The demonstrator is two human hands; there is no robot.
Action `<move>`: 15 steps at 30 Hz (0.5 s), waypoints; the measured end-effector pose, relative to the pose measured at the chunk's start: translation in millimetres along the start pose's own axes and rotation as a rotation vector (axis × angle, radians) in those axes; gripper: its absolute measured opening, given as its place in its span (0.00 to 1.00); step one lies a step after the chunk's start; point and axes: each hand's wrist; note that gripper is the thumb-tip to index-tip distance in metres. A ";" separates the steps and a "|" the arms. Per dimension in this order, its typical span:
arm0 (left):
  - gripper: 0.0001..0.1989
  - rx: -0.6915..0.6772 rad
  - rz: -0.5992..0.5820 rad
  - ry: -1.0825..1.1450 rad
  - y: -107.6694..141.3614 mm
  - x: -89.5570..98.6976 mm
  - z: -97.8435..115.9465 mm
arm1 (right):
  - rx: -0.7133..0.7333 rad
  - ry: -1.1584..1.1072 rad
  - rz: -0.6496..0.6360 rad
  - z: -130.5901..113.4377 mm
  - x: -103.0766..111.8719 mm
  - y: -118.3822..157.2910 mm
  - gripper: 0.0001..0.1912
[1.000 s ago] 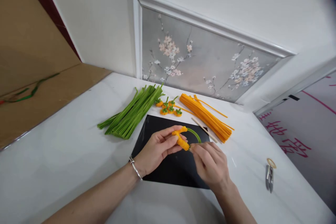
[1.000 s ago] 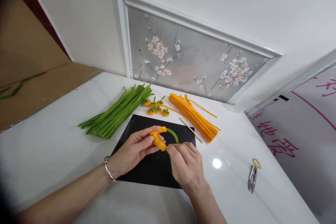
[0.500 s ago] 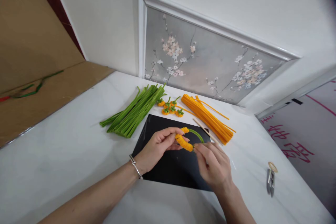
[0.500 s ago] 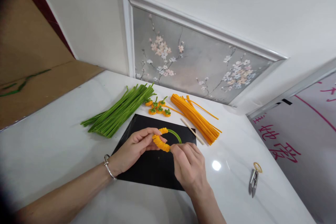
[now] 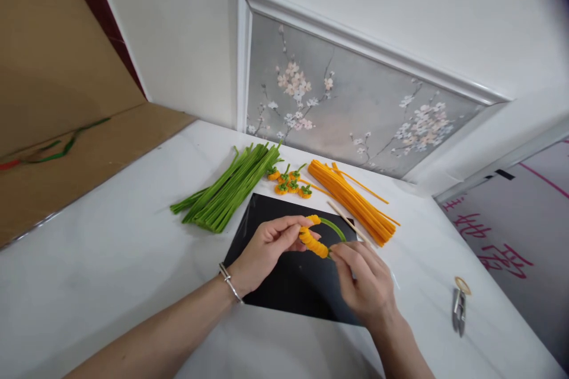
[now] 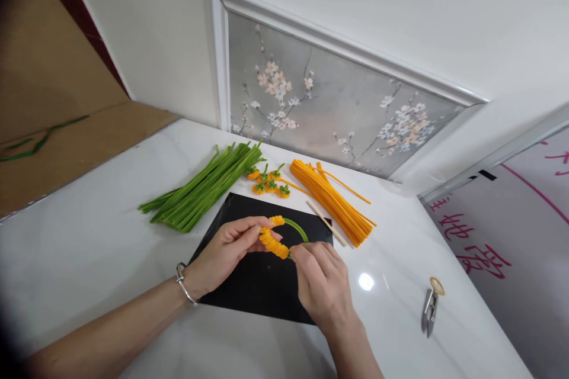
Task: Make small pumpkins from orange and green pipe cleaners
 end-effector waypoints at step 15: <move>0.16 0.059 -0.080 0.046 3.8 -2.2 -1.3 | -0.012 0.018 0.042 -4.2 -2.3 -1.7 0.12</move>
Point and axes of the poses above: each hand's wrist, its own y-axis away from the middle knuckle, its own x-axis out of the back of the hand, z = x × y, and after that the axes turned 12 degrees about -y, right-handed
